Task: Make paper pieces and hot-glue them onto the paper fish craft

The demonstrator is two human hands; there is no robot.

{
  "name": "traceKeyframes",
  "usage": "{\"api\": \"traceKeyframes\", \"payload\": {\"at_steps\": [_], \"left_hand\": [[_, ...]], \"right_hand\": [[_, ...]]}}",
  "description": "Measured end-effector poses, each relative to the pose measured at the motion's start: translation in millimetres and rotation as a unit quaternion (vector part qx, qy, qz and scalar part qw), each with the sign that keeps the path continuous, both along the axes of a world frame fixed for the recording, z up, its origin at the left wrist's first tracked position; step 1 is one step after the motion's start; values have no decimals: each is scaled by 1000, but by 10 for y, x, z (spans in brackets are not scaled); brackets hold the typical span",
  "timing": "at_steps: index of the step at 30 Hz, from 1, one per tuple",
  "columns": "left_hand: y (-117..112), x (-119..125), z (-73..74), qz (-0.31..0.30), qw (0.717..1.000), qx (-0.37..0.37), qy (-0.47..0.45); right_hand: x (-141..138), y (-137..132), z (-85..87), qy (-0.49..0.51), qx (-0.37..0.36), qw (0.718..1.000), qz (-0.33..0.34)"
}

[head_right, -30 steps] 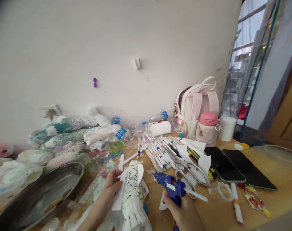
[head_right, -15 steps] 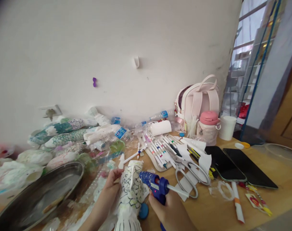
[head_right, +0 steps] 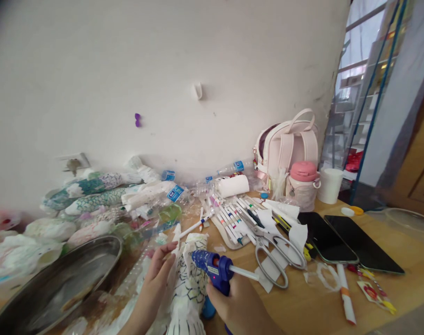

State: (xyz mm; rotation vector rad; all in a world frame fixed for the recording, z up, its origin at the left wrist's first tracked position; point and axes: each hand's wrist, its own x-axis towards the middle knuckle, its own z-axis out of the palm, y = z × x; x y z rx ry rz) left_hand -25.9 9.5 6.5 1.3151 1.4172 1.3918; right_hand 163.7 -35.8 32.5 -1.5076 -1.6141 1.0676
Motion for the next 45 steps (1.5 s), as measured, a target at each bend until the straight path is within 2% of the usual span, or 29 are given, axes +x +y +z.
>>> {"api": "traceKeyframes", "payload": {"at_steps": [3, 6, 9, 16, 26, 31, 38, 45], "left_hand": [[-28, -15, -34, 1, 995, 53, 84], [-79, -4, -42, -33, 988, 82, 130], [-115, 24, -20, -55, 985, 80, 140], [-103, 46, -7, -43, 987, 56, 145], [-103, 38, -15, -55, 985, 41, 155], [-113, 37, -15, -59, 984, 43, 163], [-116, 34, -27, -60, 984, 50, 160], [-136, 21, -18, -53, 985, 38, 160]], "right_hand": [[2, -4, -11, 8, -13, 1000, -3], [1, -2, -33, 7, -5, 1000, -2], [-11, 5, -60, 6, 2, 1000, 4], [-26, -24, -67, -9, -12, 1000, 0], [143, -66, -185, -11, -43, 999, -6], [180, -118, -121, -15, -69, 998, 5], [162, -114, 18, -48, -65, 996, 21], [146, -50, 56, -58, 5, 997, 42]]}}
